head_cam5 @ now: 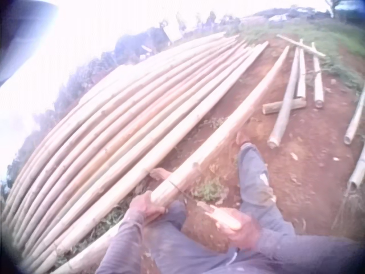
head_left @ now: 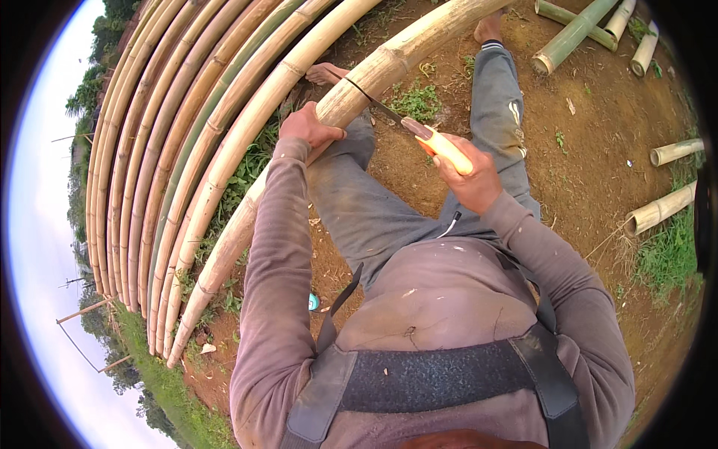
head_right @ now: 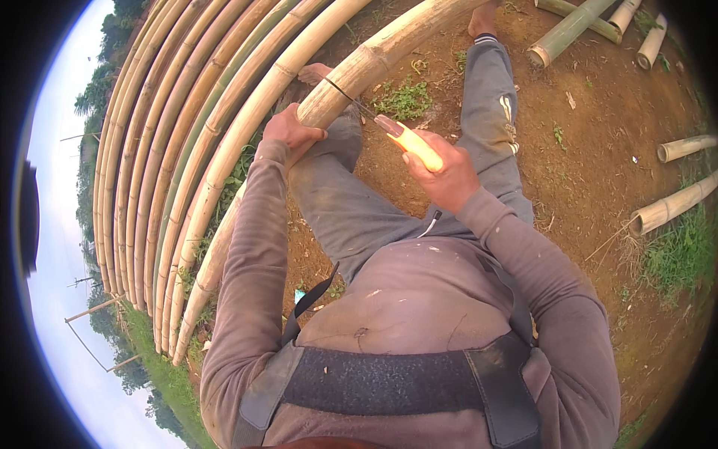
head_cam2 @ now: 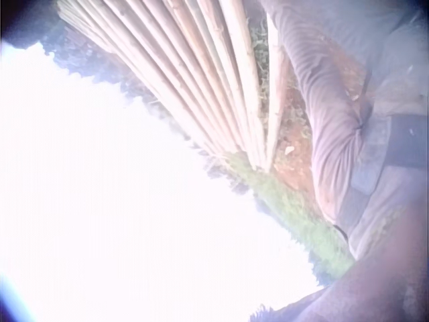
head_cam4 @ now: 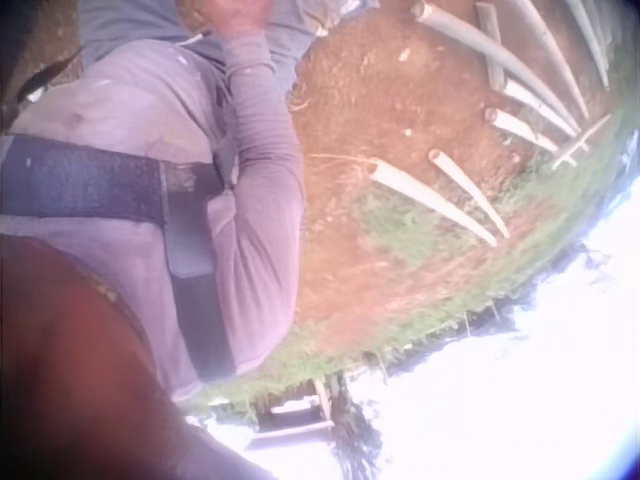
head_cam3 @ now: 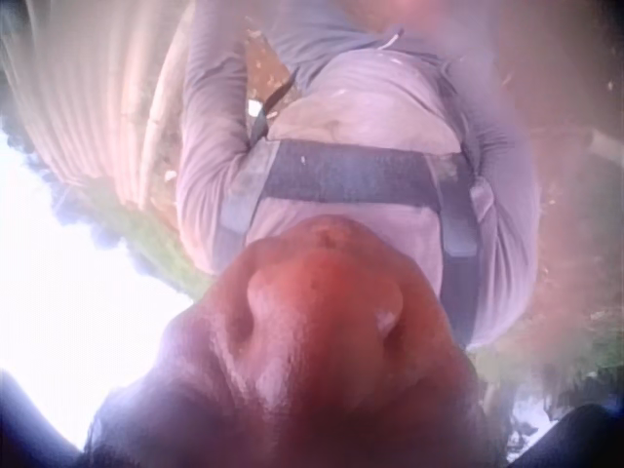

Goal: The person measures bamboo poles with a tape measure, marks them, and cuts them to length using a hand saw. Cut pieces are set aside on the ground.

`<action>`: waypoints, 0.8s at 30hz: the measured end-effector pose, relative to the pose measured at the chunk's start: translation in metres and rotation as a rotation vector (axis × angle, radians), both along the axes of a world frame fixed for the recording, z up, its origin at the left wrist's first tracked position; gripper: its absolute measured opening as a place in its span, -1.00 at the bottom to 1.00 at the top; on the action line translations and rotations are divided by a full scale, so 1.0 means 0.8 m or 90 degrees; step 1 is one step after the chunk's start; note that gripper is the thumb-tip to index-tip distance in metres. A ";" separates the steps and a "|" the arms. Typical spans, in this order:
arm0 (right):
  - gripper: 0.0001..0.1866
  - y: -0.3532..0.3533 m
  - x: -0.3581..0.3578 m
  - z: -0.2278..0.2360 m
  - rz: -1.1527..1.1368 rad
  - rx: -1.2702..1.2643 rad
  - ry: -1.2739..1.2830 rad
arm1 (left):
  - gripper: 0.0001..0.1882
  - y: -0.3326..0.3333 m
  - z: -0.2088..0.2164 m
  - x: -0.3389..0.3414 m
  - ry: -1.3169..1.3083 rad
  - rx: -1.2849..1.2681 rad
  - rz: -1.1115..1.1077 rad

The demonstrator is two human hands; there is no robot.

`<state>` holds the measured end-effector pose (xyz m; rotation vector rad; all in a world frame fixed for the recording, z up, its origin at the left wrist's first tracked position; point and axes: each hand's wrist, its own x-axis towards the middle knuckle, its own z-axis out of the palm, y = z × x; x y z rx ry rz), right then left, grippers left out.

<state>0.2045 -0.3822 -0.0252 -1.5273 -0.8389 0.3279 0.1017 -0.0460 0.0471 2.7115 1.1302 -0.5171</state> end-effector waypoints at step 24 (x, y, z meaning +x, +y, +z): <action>-0.54 -0.050 -0.020 0.012 0.019 -0.055 0.059 | 0.02 0.024 -0.002 0.009 0.009 -0.055 0.014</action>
